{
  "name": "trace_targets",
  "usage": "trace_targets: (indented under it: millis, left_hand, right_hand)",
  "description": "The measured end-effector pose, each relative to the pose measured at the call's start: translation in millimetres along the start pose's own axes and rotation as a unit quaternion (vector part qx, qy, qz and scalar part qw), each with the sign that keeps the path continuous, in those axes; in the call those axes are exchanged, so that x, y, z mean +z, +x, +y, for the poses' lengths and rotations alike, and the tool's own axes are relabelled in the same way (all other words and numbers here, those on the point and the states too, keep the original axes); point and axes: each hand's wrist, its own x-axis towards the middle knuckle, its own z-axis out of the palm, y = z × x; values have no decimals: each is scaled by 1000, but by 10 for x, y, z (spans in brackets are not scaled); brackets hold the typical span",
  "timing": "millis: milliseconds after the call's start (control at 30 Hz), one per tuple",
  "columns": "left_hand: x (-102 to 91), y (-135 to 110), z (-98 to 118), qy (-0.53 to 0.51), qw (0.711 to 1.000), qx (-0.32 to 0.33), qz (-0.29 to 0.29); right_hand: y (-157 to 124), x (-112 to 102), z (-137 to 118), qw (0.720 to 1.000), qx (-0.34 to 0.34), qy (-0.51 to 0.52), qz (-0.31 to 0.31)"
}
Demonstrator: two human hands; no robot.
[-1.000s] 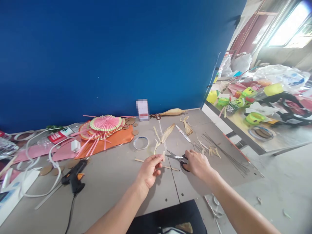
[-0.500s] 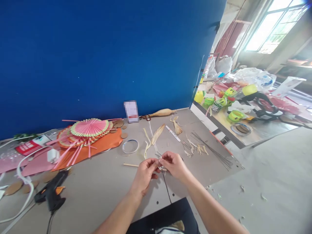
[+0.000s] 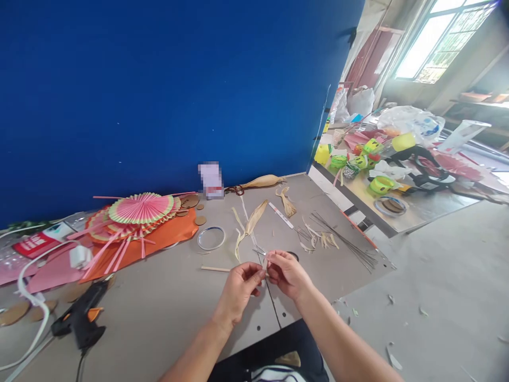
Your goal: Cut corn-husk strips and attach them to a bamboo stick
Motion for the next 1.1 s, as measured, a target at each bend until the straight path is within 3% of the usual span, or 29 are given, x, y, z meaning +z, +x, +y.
trace_targets:
  millis: [133, 167, 233, 333, 400, 433, 467, 533, 600, 667, 767, 900, 967, 1033, 1100]
  left_hand:
    - [-2, -69, -121, 62, 997, 35, -31]
    - [-26, -85, -153, 71, 996, 34, -30]
    - [-112, -106, -207, 78, 997, 27, -4]
    - [-318, -98, -236, 92, 994, 16, 62]
    - [-469, -55, -209, 130, 987, 22, 95]
    - [-537, -19, -183, 162, 980, 40, 110]
    - [-595, 29, -150, 199, 970, 65, 125]
    - [-671, 157, -76, 282, 938, 121, 163]
    - [-693, 318, -8, 370, 901, 149, 173]
    - [-673, 490, 39, 433, 876, 139, 164]
    - [-622, 703, 62, 421, 886, 90, 171]
    - [-606, 825, 59, 379, 906, 89, 168]
    - [-628, 819, 71, 339, 924, 85, 157]
    - [-659, 780, 98, 289, 944, 74, 140]
    - [-689, 718, 142, 243, 961, 61, 121]
  right_hand:
    - [56, -286, -175, 998, -18, -61, 30]
    - [72, -384, -243, 977, -59, -194, 71]
    - [108, -570, -374, 872, -119, -456, 133]
    - [158, -744, -504, 708, -88, -684, 151]
    - [183, -750, -534, 643, -55, -747, 157]
    - [192, -715, -532, 629, -50, -757, 169]
    - [198, -655, -518, 629, -54, -754, 181]
    - [202, -468, -454, 663, -83, -722, 180]
    - [202, -222, -348, 715, -112, -680, 116]
    - [207, 20, -221, 733, -117, -668, 44]
    - [241, 249, -59, 743, -144, -653, 6]
    - [321, 264, 16, 771, -160, -616, 19]
    - [363, 234, 5, 803, -159, -574, 33]
    - [397, 235, -16, 853, -141, -502, 32]
    - [424, 279, -29, 904, -113, -412, -6]
